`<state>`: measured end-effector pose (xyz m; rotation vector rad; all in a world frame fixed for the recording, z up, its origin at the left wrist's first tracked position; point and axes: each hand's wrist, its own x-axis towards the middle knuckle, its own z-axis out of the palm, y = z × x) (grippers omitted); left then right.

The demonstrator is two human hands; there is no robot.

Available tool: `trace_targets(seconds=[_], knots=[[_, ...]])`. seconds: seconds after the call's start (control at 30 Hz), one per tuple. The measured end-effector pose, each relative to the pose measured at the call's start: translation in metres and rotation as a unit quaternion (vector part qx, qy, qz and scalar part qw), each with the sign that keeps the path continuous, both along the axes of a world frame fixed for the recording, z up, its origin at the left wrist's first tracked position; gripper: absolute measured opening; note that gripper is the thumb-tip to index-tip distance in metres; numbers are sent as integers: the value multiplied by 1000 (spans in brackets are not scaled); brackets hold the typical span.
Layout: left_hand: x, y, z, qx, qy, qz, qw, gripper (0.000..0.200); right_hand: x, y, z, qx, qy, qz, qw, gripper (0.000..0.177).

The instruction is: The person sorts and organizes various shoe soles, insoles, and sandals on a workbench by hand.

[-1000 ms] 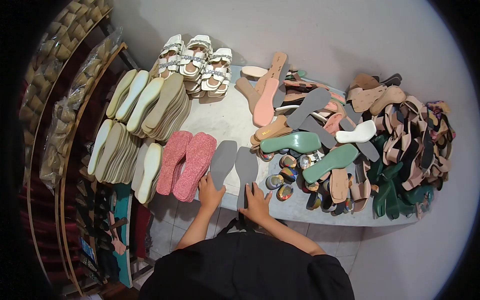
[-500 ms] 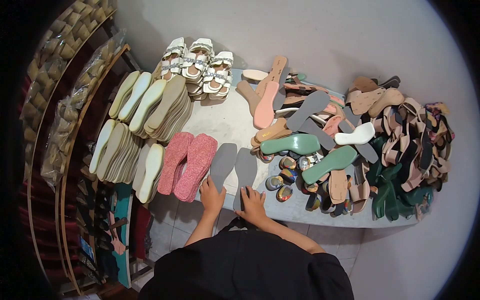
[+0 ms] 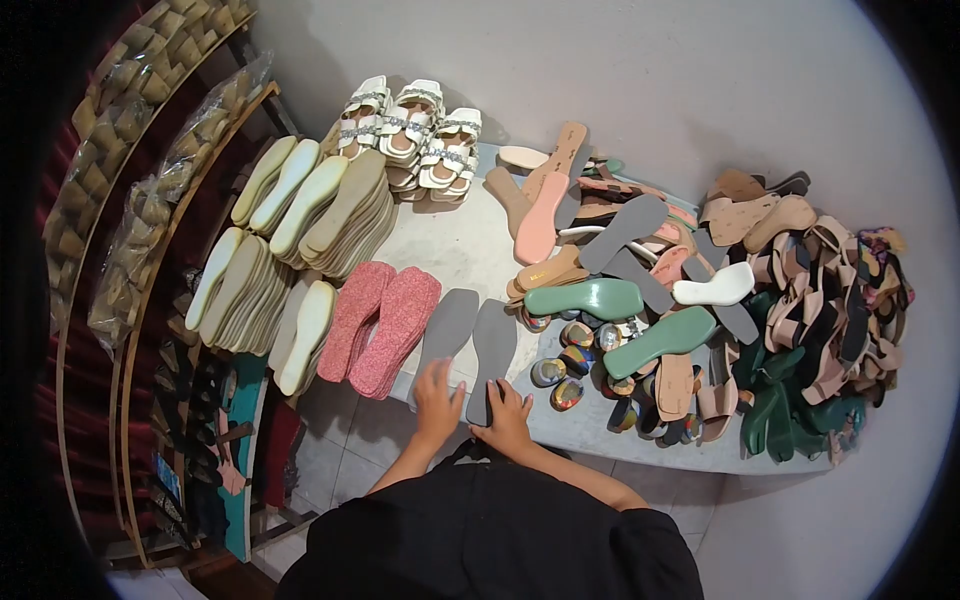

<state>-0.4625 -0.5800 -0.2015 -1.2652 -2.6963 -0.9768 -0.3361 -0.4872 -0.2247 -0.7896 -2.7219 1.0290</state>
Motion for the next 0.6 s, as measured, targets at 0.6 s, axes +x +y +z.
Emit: trace_targets(seconds=[0.6], knots=[[7, 29, -52, 78, -180, -108, 975, 49, 21, -9, -22, -91, 173, -68, 978, 67]])
